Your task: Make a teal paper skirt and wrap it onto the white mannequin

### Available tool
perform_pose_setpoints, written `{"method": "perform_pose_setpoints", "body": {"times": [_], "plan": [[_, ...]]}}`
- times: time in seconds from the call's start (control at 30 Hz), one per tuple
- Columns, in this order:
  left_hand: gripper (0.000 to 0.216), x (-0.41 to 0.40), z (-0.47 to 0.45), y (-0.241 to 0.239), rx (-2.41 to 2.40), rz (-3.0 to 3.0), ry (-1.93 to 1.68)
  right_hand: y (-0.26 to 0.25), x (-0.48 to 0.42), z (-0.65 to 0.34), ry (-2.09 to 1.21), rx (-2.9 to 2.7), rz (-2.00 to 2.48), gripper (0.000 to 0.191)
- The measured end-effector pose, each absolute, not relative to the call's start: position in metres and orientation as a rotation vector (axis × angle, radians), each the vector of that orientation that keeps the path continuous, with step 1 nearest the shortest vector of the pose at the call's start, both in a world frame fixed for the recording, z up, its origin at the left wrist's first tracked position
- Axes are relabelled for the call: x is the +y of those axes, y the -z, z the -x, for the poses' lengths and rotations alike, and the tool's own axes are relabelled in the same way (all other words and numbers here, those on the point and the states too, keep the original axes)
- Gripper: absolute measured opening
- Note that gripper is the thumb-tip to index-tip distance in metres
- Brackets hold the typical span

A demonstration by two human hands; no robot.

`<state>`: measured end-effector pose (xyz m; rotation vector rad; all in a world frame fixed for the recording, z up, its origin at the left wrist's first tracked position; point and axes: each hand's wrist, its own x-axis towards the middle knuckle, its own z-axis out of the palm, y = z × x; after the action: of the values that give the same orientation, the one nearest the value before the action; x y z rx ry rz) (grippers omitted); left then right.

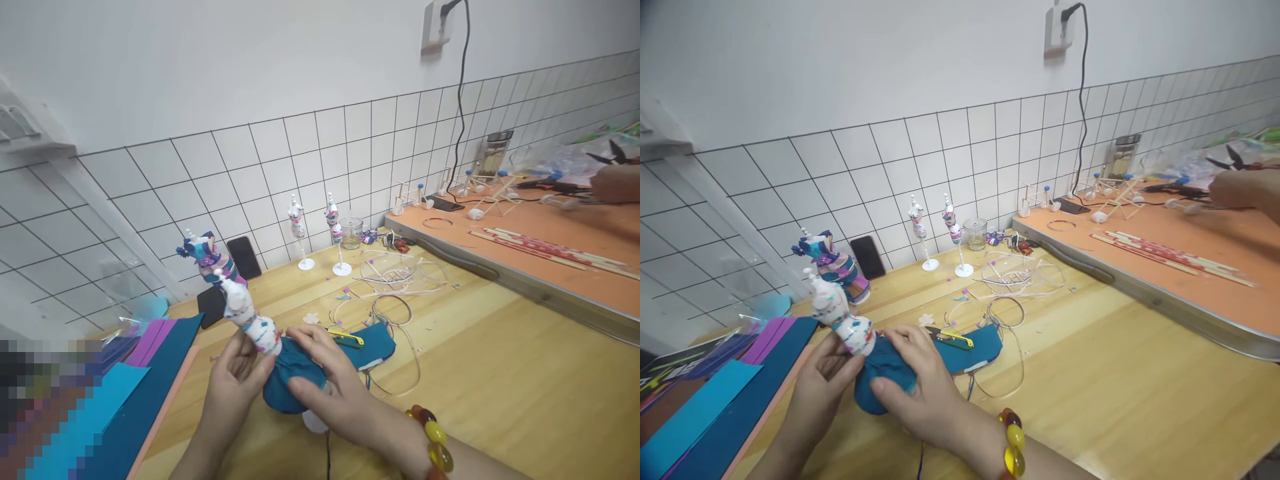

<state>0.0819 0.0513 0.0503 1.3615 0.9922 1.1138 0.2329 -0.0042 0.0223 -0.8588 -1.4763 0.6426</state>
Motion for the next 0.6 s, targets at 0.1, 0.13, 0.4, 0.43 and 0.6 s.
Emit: {"method": "perform_pose_setpoints", "body": {"times": [0.1, 0.13, 0.4, 0.43, 0.6], "plan": [[0.069, 0.057, -0.074, -0.051, 0.824, -1.126, -1.099, -0.024, 0.002, -0.241, -0.966, -1.118, 0.781, 0.034], [0.069, 0.058, -0.072, -0.05, 0.774, -1.062, -1.081, -0.025, 0.004, -0.243, -1.049, -1.009, 0.784, 0.033], [0.06, 0.057, -0.073, -0.028, 0.599, -0.916, -0.81, -0.028, 0.008, -0.238, -1.408, -0.858, 0.742, 0.053], [0.06, 0.057, -0.074, -0.027, 0.598, -0.92, -0.796, -0.028, 0.007, -0.237, -1.449, -0.876, 0.708, 0.056], [0.067, 0.052, -0.08, -0.029, 0.635, -0.963, -0.754, -0.024, 0.008, -0.235, -1.574, -0.951, 0.518, 0.058]]}}
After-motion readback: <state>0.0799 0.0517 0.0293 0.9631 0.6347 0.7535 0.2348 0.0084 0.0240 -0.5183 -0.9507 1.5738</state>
